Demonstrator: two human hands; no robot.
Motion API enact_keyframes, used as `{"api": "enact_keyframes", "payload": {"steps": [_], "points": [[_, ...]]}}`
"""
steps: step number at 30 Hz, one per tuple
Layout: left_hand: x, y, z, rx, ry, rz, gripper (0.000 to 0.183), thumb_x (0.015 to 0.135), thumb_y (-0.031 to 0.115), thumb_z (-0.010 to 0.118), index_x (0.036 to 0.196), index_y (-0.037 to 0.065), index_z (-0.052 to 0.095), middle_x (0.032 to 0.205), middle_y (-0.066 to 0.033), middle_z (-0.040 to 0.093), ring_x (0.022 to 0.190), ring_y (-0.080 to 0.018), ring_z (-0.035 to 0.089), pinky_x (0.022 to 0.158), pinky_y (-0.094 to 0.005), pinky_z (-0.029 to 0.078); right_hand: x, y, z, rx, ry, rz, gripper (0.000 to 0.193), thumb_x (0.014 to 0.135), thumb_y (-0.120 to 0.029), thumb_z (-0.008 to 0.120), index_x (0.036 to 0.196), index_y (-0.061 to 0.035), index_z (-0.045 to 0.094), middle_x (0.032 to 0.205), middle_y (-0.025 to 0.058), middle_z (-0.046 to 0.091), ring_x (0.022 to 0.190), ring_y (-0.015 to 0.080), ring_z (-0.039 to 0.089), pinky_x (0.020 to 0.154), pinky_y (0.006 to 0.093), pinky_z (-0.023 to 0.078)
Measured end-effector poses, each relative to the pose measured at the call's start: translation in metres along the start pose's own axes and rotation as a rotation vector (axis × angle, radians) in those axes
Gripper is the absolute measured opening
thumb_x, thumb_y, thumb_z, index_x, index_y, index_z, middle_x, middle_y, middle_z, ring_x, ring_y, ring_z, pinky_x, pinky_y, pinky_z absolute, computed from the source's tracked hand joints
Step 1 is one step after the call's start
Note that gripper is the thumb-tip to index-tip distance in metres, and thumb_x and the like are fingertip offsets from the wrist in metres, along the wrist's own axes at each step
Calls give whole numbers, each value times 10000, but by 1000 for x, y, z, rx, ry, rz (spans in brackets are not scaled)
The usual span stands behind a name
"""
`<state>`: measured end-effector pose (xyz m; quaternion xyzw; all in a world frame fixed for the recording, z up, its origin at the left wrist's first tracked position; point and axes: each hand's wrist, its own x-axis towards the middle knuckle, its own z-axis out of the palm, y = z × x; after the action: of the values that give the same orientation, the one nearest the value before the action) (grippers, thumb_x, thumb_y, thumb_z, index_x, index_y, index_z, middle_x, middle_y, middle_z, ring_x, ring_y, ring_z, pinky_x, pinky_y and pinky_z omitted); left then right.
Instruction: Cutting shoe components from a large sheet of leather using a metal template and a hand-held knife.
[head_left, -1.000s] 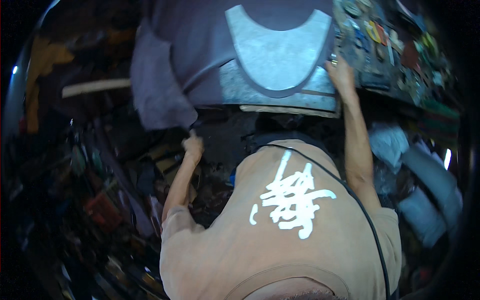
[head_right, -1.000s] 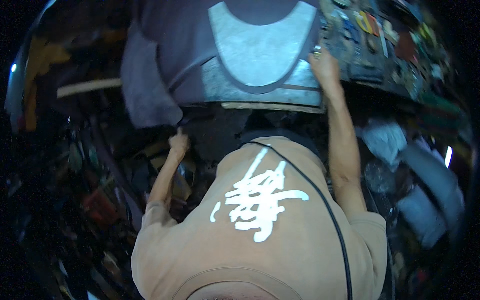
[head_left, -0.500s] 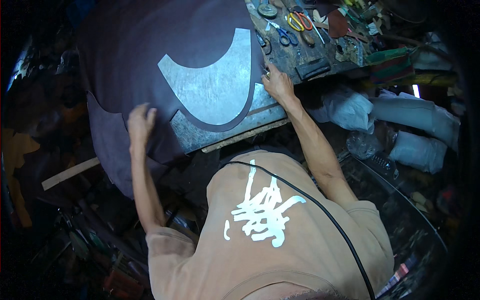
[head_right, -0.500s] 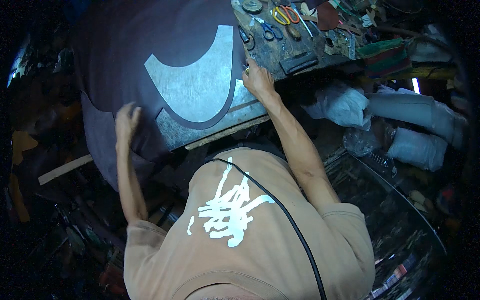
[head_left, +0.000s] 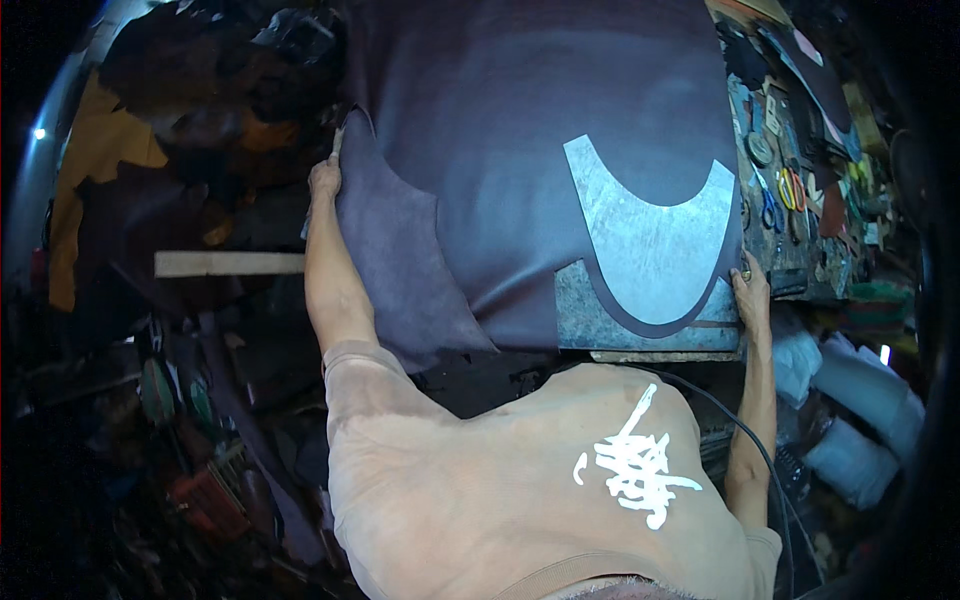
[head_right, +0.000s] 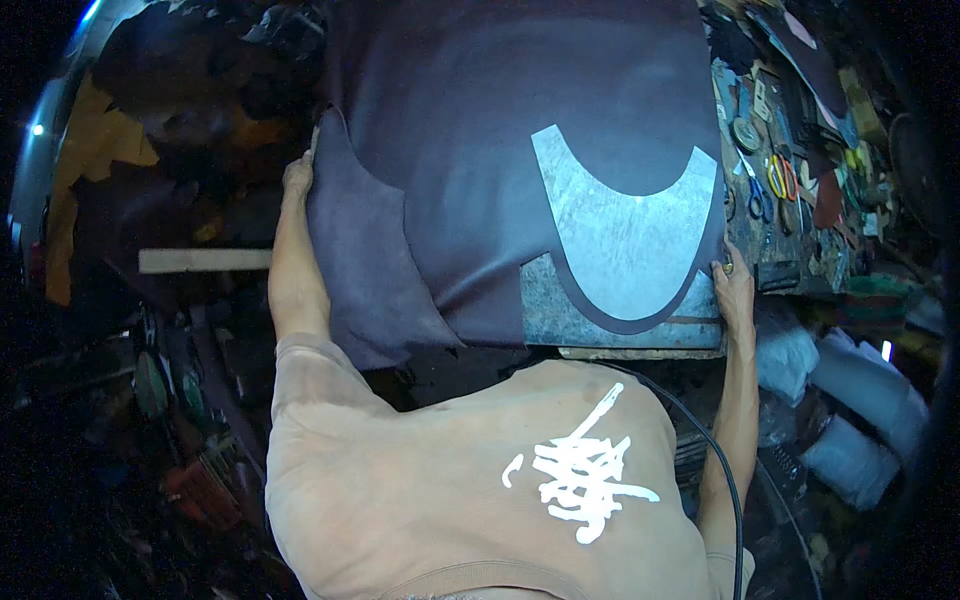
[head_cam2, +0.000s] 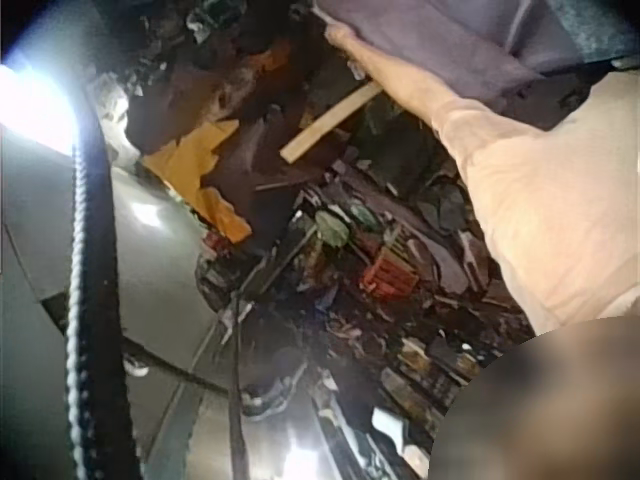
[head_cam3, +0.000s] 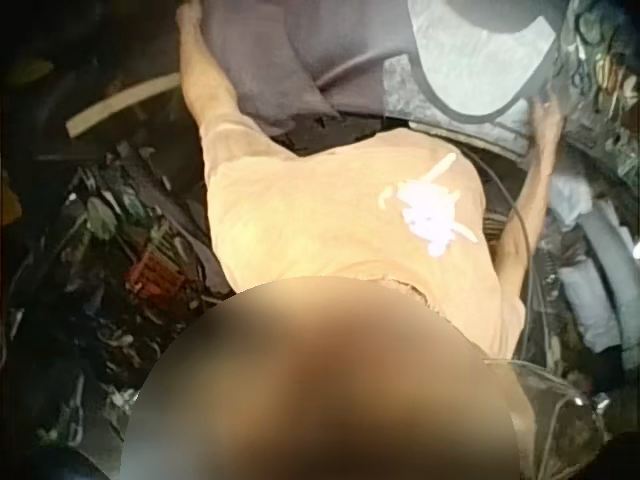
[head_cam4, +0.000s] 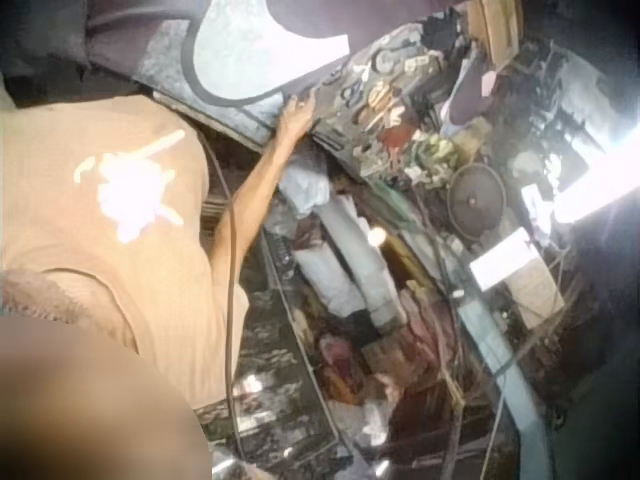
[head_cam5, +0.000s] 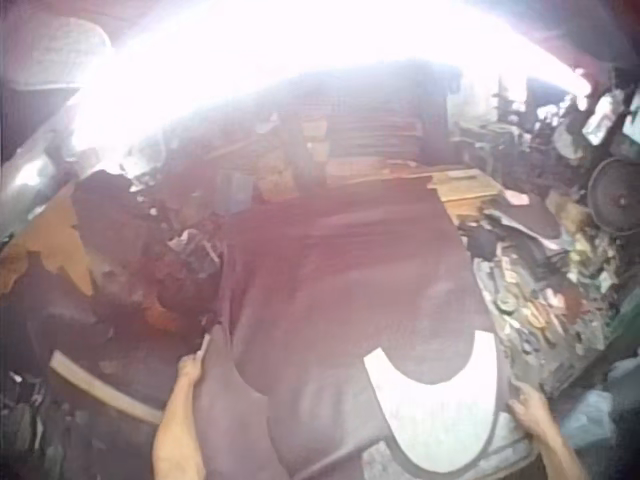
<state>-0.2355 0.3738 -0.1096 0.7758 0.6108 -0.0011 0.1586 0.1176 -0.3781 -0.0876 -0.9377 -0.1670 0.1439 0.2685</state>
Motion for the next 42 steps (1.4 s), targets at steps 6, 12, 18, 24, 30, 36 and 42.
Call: {"api": "enact_keyframes", "payload": {"steps": [6, 12, 18, 24, 30, 36, 42], "points": [[6, 115, 36, -155, -86, 109, 567, 944, 531, 404, 1284, 117, 591, 1326, -146, 560, 1206, -326, 546, 1019, -400, 410, -27, 17, -8, 51, 96, 99, 493, 888, -175, 612, 1368, -148, 504, 1108, 231, 650, 1011, 307, 646, 856, 357, 490], [109, -14, 22, -202, 37, 70, 635, 863, 542, 605, 1109, -41, 661, 1100, -206, 671, 1016, -330, 635, 904, -411, 464, 5, -12, 13, -54, 40, 37, 474, 850, -130, 584, 1320, -95, 539, 1251, 214, 591, 1126, 362, 590, 954, 410, 458], [74, 26, 7, 9, 274, 91, 526, 874, 533, 572, 1075, 62, 692, 1043, -194, 678, 960, -391, 633, 833, -478, 474, -29, -9, 17, -54, 85, 67, 453, 839, -149, 563, 1285, -70, 564, 1116, 230, 648, 1039, 370, 626, 910, 424, 480], [65, 6, -2, -39, 134, 133, 647, 848, 596, 574, 1137, 23, 659, 1107, -230, 651, 1053, -401, 599, 902, -474, 448, -32, -37, 24, -50, 87, 161, 440, 837, -147, 541, 1273, -95, 570, 996, 260, 662, 945, 391, 650, 863, 448, 490], [24, -58, 8, -101, -82, 204, 736, 834, 630, 574, 1223, 6, 610, 1200, -250, 610, 1135, -401, 560, 959, -460, 424, -27, -35, 26, -64, 56, 193, 408, 849, -154, 539, 1254, -114, 574, 982, 265, 652, 927, 401, 649, 813, 461, 495], [-199, 108, 14, -357, 335, 660, 363, 910, 288, 643, 1133, 1, 654, 1131, -180, 654, 1066, -303, 613, 930, -378, 466, -32, -39, 25, -99, 324, 17, 362, 846, -162, 563, 1197, -86, 612, 1065, 234, 637, 969, 416, 618, 850, 459, 496], [-343, 187, 99, -17, -49, 1296, 519, 870, 330, 656, 1277, 28, 544, 1367, -173, 499, 1295, -393, 423, 1080, -474, 315, 33, -44, 47, -60, 191, -253, 378, 852, -197, 565, 1209, -82, 611, 1148, 185, 626, 1027, 384, 612, 885, 429, 492]]}}
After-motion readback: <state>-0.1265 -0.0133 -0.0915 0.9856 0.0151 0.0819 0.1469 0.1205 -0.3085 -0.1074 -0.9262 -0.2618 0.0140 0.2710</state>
